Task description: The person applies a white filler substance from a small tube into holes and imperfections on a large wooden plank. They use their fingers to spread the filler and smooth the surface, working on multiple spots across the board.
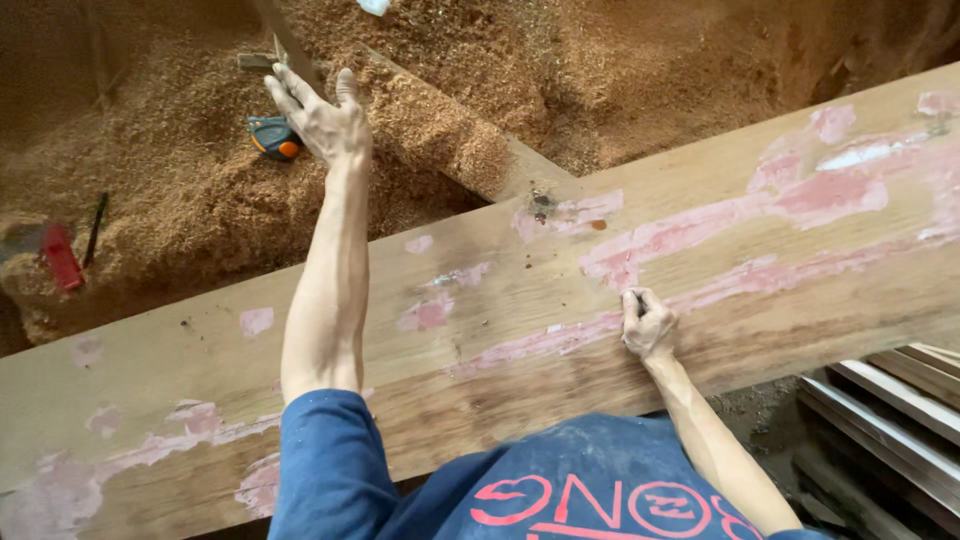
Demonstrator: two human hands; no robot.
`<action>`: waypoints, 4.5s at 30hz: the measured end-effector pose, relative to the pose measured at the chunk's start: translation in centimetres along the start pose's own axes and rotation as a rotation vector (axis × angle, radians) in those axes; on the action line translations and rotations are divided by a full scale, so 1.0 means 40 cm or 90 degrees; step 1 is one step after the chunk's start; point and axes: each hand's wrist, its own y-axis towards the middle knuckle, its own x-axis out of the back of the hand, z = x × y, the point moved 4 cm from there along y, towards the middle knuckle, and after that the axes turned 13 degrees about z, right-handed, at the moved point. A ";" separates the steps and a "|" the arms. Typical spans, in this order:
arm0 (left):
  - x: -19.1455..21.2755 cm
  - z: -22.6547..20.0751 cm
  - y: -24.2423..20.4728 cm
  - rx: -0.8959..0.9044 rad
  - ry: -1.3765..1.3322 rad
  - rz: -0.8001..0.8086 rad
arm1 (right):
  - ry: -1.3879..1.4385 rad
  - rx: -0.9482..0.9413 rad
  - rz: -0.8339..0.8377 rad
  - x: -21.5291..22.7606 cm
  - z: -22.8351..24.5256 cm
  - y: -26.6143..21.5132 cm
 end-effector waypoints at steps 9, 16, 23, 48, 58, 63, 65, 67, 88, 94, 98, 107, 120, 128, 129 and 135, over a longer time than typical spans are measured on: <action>0.013 -0.140 -0.631 -0.117 -0.186 0.122 | 0.015 -0.005 0.018 0.013 0.037 -0.009; 0.072 -0.184 -1.066 -0.161 -0.168 0.195 | -0.062 0.037 0.005 0.004 -0.025 0.025; 0.110 -0.147 -1.161 -0.110 -0.091 0.177 | -0.086 -0.078 0.141 -0.033 -0.086 0.068; 0.055 -0.175 -1.237 0.002 0.037 0.011 | -0.189 0.252 0.208 -0.006 -0.068 0.061; 0.014 -0.156 -1.227 -0.018 0.091 -0.004 | -0.095 0.199 0.274 -0.004 -0.020 0.059; -0.001 -0.139 -1.222 -0.007 0.111 0.055 | -0.098 0.168 0.310 0.002 -0.005 0.055; -0.003 -0.155 -1.214 -0.013 0.116 0.070 | -0.068 0.113 0.340 0.010 -0.001 0.061; 0.016 -0.168 -1.218 -0.010 0.115 0.046 | 0.008 0.033 0.386 0.006 -0.003 0.068; 0.041 -0.105 -1.261 0.020 0.052 -0.017 | -0.601 0.404 0.171 -0.020 0.110 0.553; 0.234 0.076 -1.474 0.507 0.203 -0.233 | -0.657 0.339 0.263 -0.015 0.125 0.570; 0.273 0.190 -1.502 0.806 -0.039 -0.264 | -0.667 0.270 0.316 -0.041 0.165 0.585; 0.283 0.126 -1.393 1.068 -0.229 -0.256 | -0.663 0.261 0.276 -0.088 0.203 0.545; 0.302 0.103 -1.372 1.093 -0.239 -0.262 | -0.546 0.194 0.290 -0.079 0.239 0.532; 0.278 0.122 -1.392 1.076 -0.259 -0.248 | -0.508 0.098 0.320 -0.067 0.243 0.549; 0.275 0.121 -1.391 1.069 -0.267 -0.245 | -0.517 0.076 0.335 -0.069 0.242 0.554; 0.287 0.114 -1.380 1.078 -0.270 -0.227 | -0.555 0.016 0.353 -0.073 0.255 0.584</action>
